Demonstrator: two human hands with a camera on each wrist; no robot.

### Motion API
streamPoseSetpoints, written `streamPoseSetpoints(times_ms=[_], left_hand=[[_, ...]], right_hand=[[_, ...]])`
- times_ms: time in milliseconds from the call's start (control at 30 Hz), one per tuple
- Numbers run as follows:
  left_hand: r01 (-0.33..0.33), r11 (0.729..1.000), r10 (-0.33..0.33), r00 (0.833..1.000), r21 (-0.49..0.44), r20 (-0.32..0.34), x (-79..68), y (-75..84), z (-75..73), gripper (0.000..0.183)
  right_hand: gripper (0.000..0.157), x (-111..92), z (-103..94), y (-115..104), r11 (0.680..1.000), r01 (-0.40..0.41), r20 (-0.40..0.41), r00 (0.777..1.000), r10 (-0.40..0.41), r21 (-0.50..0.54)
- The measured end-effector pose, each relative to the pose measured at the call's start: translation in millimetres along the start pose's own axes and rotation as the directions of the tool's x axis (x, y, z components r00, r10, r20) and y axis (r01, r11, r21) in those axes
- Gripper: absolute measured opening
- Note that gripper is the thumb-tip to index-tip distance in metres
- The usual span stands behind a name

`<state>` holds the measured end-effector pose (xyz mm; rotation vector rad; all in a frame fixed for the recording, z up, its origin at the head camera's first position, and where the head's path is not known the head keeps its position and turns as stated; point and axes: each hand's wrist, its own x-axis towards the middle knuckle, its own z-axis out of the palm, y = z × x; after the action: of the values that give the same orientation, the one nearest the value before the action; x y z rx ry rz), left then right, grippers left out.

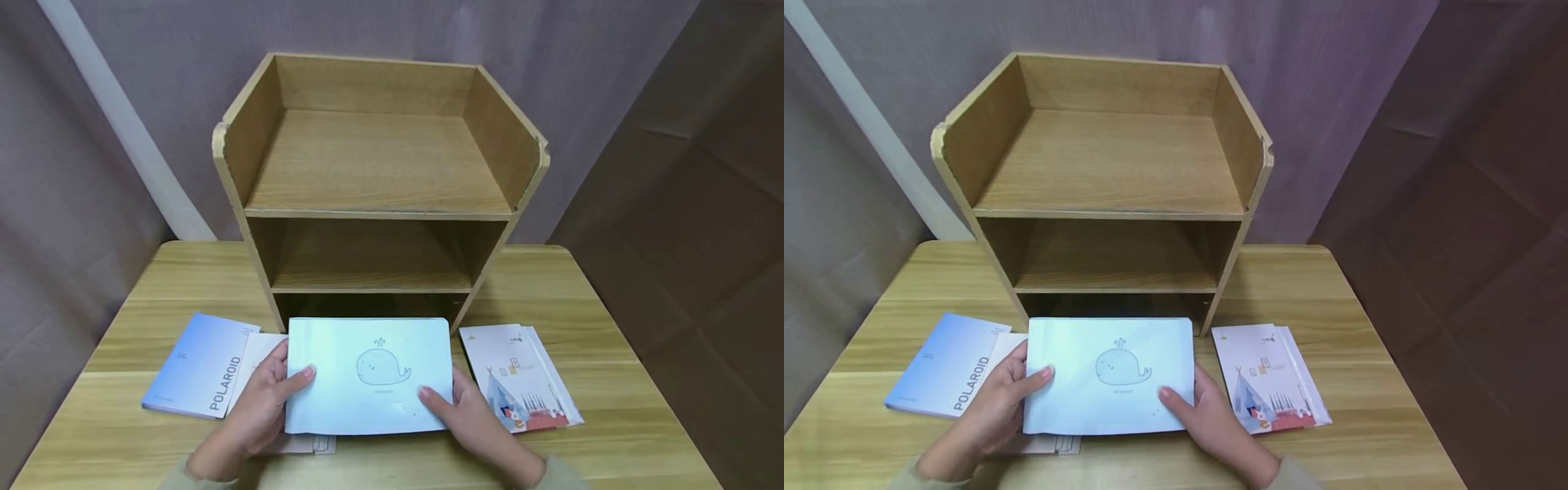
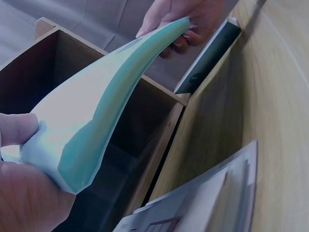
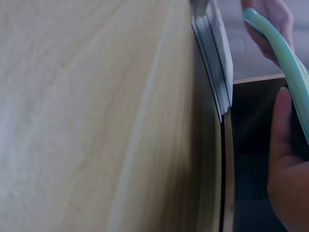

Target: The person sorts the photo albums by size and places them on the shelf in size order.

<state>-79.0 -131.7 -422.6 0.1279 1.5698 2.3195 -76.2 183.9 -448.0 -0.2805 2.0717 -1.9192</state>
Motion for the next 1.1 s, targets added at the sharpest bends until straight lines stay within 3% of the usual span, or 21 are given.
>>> streamPoseSetpoints(times_ms=[200,433,567,700,833,1100], left_hand=[[-0.034,0.999,0.034,0.999,0.029,0.019,-0.3,5.7,-0.8,0.055],[-0.019,0.998,0.019,1.000,0.062,-0.001,-0.9,13.3,2.0,0.058],[-0.042,0.986,0.047,0.998,0.162,-0.031,-1.3,18.6,5.7,0.054],[-0.096,0.947,0.121,0.990,0.306,-0.066,-1.4,23.7,10.0,0.049],[-0.176,0.912,0.209,0.977,0.370,-0.049,-2.6,24.4,16.6,0.050],[-0.359,0.819,0.409,0.912,0.447,-0.018,1.2,34.6,28.0,0.047]], right_hand=[[0.038,0,5.5,-4,0.988,0.142,-0.024,0.989,-0.144,-0.056],[0.036,2,8.4,-8,0.976,0.157,-0.150,0.972,-0.179,-0.152],[0.035,4,8.8,-14,0.952,0.196,-0.225,0.942,-0.249,-0.234],[0.034,8,7.0,-27,0.924,0.273,-0.251,0.906,-0.340,-0.267],[0.034,14,3.5,-44,0.901,0.349,-0.267,0.870,-0.413,-0.258],[0.037,26,-5.3,-72,0.836,0.468,-0.244,0.808,-0.536,-0.287]])
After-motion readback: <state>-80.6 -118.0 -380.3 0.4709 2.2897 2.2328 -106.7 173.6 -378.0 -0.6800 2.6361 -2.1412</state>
